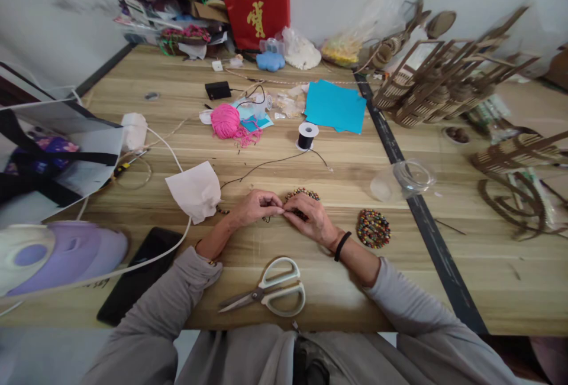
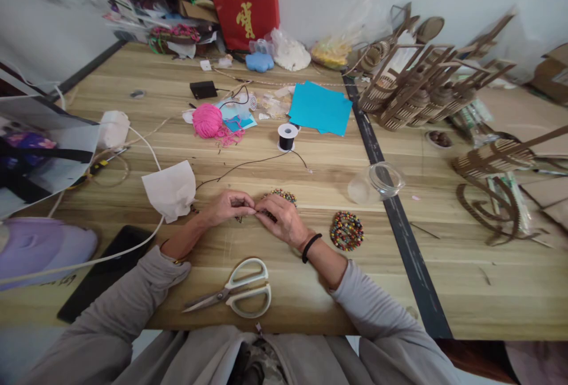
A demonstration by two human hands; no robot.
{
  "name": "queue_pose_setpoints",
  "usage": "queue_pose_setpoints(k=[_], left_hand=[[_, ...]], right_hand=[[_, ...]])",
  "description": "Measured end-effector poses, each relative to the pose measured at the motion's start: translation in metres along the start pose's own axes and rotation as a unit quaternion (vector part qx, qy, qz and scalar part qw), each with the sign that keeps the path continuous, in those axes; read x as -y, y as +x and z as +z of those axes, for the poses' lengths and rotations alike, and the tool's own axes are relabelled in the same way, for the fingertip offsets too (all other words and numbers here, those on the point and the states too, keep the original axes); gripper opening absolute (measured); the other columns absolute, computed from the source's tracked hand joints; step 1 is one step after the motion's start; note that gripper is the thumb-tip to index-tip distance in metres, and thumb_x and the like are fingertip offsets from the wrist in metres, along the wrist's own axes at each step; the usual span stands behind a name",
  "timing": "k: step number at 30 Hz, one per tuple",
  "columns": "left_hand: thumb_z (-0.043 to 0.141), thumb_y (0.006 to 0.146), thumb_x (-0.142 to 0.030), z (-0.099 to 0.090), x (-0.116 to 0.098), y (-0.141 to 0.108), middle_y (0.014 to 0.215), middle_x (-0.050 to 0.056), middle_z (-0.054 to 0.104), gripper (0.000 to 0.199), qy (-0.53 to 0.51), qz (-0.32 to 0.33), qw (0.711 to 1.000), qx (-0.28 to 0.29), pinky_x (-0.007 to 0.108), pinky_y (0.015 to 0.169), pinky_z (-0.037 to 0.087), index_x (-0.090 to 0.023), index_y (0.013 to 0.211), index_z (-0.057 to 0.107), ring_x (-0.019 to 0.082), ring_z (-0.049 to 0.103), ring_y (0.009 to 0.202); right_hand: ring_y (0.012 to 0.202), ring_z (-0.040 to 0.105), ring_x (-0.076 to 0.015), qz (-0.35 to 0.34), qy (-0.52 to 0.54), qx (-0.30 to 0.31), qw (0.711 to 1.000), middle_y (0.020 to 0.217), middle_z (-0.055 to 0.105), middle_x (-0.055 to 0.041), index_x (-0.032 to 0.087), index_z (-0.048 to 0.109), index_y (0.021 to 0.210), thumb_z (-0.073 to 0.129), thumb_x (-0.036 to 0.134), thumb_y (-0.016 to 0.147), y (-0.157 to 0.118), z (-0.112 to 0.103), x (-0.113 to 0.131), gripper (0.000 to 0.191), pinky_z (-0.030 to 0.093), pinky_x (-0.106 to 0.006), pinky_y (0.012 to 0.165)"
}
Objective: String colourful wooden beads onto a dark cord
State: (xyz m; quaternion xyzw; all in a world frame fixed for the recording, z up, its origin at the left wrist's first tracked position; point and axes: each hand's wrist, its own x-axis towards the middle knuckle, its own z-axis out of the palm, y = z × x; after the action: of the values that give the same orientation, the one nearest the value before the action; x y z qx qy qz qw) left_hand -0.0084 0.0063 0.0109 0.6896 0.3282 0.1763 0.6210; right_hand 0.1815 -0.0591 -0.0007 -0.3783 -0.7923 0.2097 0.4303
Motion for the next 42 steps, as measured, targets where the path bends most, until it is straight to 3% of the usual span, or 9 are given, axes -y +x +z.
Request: queue_pose_setpoints(k=[18,21,26,31,37,42], left_hand=[[0.063,0.076,-0.031,-0.001,-0.003,-0.003,0.067,0.000,0.055,0.020,0.008,0.025,1.000,0.014,0.020,0.056,0.041,-0.011,0.078,0.060,0.008,0.049,0.058],[0.061,0.076,-0.026,-0.004,-0.009,-0.005,0.075,0.003,0.057,0.014,0.089,0.070,0.993,0.019,0.023,0.065,0.044,-0.012,0.077,0.060,0.011,0.054,0.068],[0.059,0.077,-0.019,-0.013,-0.019,-0.011,0.088,0.005,0.059,0.006,0.260,0.145,0.954,0.041,0.033,0.091,0.041,-0.014,0.077,0.064,0.017,0.055,0.089],[0.063,0.075,-0.019,-0.017,-0.022,-0.017,0.099,0.007,0.056,0.004,0.352,0.141,0.924,0.048,0.038,0.100,0.035,-0.016,0.073,0.066,0.021,0.049,0.106],[0.064,0.072,-0.015,-0.023,-0.025,-0.024,0.128,0.008,0.046,0.004,0.409,0.132,0.901,0.068,0.045,0.110,0.023,-0.017,0.072,0.067,0.029,0.026,0.133],[0.066,0.065,-0.009,-0.032,-0.025,-0.027,0.138,0.010,0.041,0.031,0.421,0.096,0.898,0.090,0.050,0.110,0.025,-0.018,0.095,0.068,0.034,0.021,0.137]], right_hand=[[0.079,0.054,-0.0179,0.010,-0.058,-0.015,0.998,0.084,0.060,-0.0069,0.019,0.055,0.089,0.049,0.018,0.091,-0.001,-0.002,0.000,0.006,0.047,-0.032,0.073],[0.080,0.054,-0.0181,0.014,-0.059,-0.021,0.998,0.084,0.060,-0.0067,0.020,0.054,0.089,0.048,0.018,0.091,-0.001,-0.003,0.001,0.006,0.046,-0.033,0.075],[0.080,0.054,-0.0180,0.015,-0.056,-0.027,0.998,0.084,0.059,-0.0063,0.020,0.053,0.089,0.049,0.017,0.090,-0.001,-0.003,0.001,0.005,0.046,-0.033,0.075],[0.080,0.054,-0.0181,0.016,-0.055,-0.029,0.998,0.084,0.059,-0.0061,0.021,0.052,0.089,0.049,0.016,0.089,-0.002,-0.003,0.001,0.005,0.046,-0.033,0.076],[0.080,0.053,-0.0177,0.015,-0.054,-0.033,0.998,0.083,0.059,-0.0058,0.020,0.052,0.088,0.049,0.015,0.089,-0.001,-0.004,0.001,0.006,0.046,-0.033,0.076],[0.080,0.053,-0.0180,0.012,-0.054,-0.028,0.998,0.084,0.059,-0.0066,0.020,0.053,0.089,0.049,0.016,0.089,-0.001,-0.003,0.002,0.005,0.046,-0.033,0.075]])
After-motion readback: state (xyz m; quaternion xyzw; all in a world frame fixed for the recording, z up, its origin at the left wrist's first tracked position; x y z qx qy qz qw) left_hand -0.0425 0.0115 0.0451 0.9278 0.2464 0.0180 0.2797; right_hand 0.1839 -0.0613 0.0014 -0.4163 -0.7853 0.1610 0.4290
